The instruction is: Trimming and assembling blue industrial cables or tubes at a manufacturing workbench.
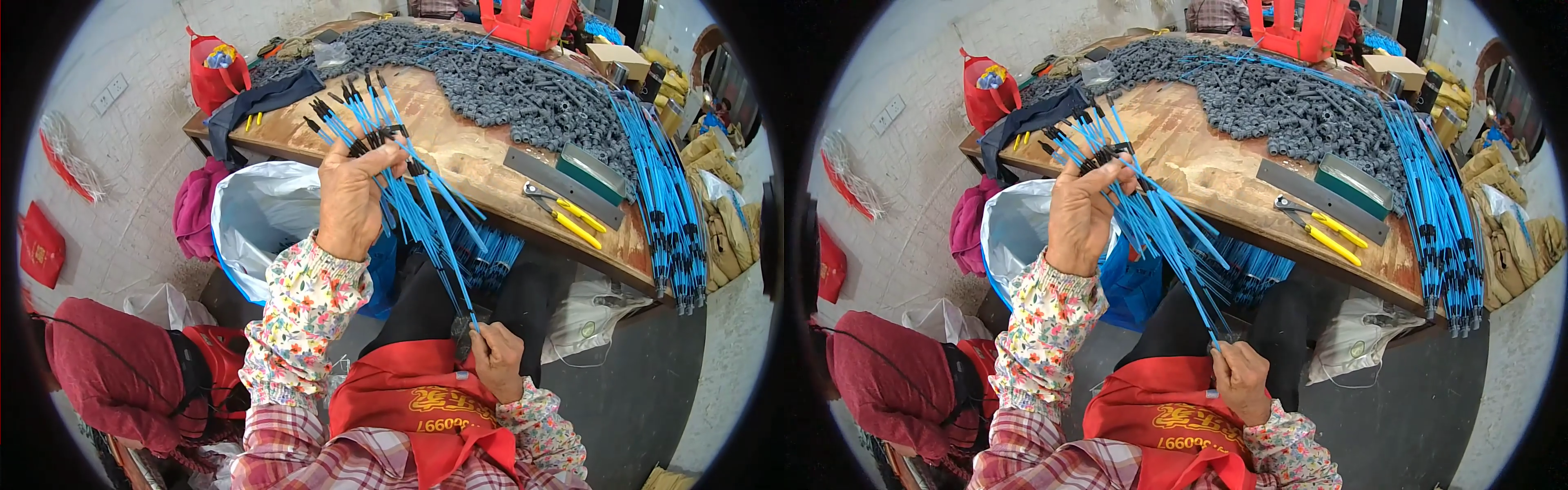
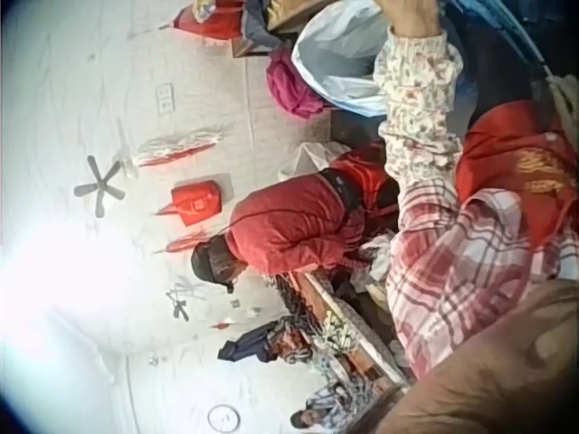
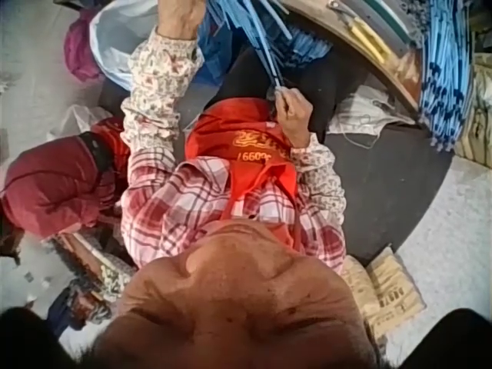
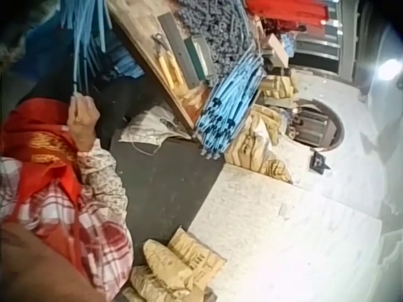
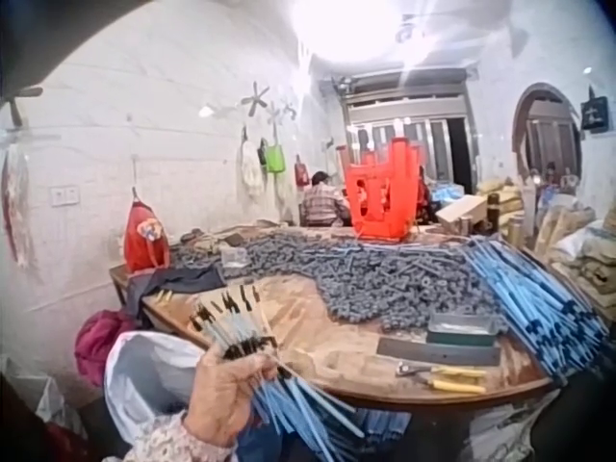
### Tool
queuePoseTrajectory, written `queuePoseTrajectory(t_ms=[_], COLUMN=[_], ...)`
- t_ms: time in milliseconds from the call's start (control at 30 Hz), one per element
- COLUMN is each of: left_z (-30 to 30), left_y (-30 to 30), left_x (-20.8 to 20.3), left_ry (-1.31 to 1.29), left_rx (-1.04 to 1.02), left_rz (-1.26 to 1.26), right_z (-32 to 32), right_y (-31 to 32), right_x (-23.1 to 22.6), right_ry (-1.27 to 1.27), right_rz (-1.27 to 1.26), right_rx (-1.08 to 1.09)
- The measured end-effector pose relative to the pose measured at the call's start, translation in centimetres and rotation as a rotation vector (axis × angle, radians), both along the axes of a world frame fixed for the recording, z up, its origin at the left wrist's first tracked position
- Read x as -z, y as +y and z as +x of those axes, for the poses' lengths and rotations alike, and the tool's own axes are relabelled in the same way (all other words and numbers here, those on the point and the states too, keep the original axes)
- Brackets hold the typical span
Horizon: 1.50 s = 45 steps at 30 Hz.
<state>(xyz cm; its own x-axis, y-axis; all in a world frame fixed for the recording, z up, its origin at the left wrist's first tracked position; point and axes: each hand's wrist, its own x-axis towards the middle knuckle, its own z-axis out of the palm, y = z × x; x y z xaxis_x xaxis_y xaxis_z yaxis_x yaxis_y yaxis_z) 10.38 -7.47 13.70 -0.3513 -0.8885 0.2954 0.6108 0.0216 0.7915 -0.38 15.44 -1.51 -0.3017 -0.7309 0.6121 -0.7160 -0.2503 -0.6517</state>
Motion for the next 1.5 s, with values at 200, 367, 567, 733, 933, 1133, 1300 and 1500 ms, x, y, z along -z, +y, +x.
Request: queuePoseTrajectory(t_ms=[200, 367, 567, 733, 933, 1133, 1300, 1500], left_z=[0.7, -0.9, -3.6, -5.0, -4.7, -6.0, -6.0, -6.3], left_y=[-0.8, -0.3, 0.9, 4.2, 6.0, 5.0, 6.3, 7.2], left_x=[0.0, -3.6, -4.0, -4.3, -3.9, -5.0, -3.9, -0.3], left_ry=[0.063, 0.175, 0.175, -0.009, -0.011, 0.163, -0.023, -0.149], left_rx=[-0.033, 0.018, 0.351, 0.327, 0.395, 0.525, 0.532, 0.483], left_rz=[0.018, 0.092, -0.111, -0.153, -0.100, -0.109, -0.134, -0.096], right_z=[-0.2, -2.1, -5.5, -8.3, -8.7, -7.5, -7.5, -7.4], right_y=[-0.1, -1.1, -1.7, -0.5, -0.2, -0.4, -0.1, 0.2], right_x=[0.6, 0.0, -1.1, -1.7, -2.4, -4.3, -4.3, -3.5], right_ry=[0.031, 0.088, 0.175, 0.040, -0.354, -0.513, -0.489, -0.661], right_rz=[0.092, 0.258, 0.392, 0.429, 0.228, 0.128, 0.156, 0.163], right_rx=[0.006, 0.047, 0.119, 0.203, 0.065, 0.042, 0.052, -0.103])
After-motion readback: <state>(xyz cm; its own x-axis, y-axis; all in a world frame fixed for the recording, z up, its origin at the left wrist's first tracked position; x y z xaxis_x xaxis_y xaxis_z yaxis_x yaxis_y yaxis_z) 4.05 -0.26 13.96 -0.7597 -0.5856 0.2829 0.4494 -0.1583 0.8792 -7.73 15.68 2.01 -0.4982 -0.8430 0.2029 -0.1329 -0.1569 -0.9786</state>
